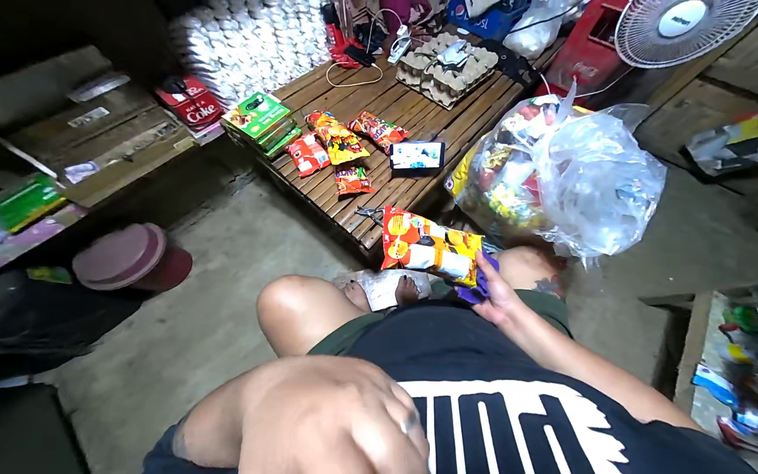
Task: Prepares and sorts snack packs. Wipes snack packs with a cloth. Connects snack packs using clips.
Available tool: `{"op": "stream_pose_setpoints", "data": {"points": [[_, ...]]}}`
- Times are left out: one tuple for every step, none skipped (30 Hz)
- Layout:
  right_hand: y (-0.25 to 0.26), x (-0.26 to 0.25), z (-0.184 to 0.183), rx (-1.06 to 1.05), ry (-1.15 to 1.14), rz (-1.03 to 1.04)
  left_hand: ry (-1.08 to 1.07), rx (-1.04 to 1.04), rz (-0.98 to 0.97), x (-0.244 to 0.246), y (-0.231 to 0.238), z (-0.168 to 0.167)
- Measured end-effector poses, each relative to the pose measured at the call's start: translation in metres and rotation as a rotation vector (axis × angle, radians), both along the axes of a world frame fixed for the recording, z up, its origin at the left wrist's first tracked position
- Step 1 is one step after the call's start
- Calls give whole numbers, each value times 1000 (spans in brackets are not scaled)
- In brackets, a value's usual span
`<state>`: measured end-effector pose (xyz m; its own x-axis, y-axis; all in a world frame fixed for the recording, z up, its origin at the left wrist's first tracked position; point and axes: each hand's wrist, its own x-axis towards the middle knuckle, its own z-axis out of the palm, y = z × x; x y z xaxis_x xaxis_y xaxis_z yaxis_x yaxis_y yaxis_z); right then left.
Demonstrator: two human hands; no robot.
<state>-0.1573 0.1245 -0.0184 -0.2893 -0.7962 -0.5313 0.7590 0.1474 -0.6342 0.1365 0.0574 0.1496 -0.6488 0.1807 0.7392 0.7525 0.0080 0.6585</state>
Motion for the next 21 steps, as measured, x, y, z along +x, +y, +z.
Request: {"op": "stream_pose_setpoints", "data": {"points": [[2, 0, 1, -13, 2, 3, -12, 12, 35, -1, -4, -3], [4, 0, 2, -22, 6, 5, -39, 22, 112, -1, -10, -8], [6, 0, 3, -34, 7, 7, -70, 35, 240, -2, -17, -15], [8, 0, 5, -49, 8, 9, -100, 33, 431, -3, -25, -25], [10, 1, 7, -54, 18, 3, -136, 2, 642, -6, -34, -36], [12, 1, 10, -57, 30, -4, -166, -37, 847, -9, -42, -48], [14, 1, 13, -62, 41, -6, -179, -85, 1019, -11, -49, -60], [16, 0, 16, -62, 45, -13, -189, -152, 1154, -13, -55, -70], [18, -1, 19, -64, 45, -16, -207, -231, 1252, -12, -61, -80], [21, -3, 21, -81, 36, -12, -228, -309, 1318, -12, -65, -89], [24, -5, 23, -99, 30, -7, -252, -398, 1359, -11, -68, -96], [26, -7, 25, -103, 29, 0, -281, -495, 1378, -11, -69, -101], [28, -9, 27, -95, 32, 12, -309, -587, 1382, -12, -68, -103], [30, -11, 29, -77, 37, 29, -324, -672, 1380, -14, -67, -105], [32, -13, 31, -65, 46, 65, -309, -740, 1371, -18, -64, -105], [34, -16, 32, -60, 55, 113, -275, -799, 1349, -22, -61, -105], [36, -18, 33, -50, 69, 166, -228, -847, 1311, -27, -58, -104], [38, -20, 34, -44, 85, 220, -185, -896, 1270, -32, -55, -102], [39, -20, 36, -34, 99, 266, -160, -948, 1224, -37, -51, -100], [40, -20, 37, -22, 112, 315, -159, -990, 1157, -41, -48, -96], [41, -20, 39, -5, 123, 361, -175, -1026, 1076, -45, -44, -92]]}}
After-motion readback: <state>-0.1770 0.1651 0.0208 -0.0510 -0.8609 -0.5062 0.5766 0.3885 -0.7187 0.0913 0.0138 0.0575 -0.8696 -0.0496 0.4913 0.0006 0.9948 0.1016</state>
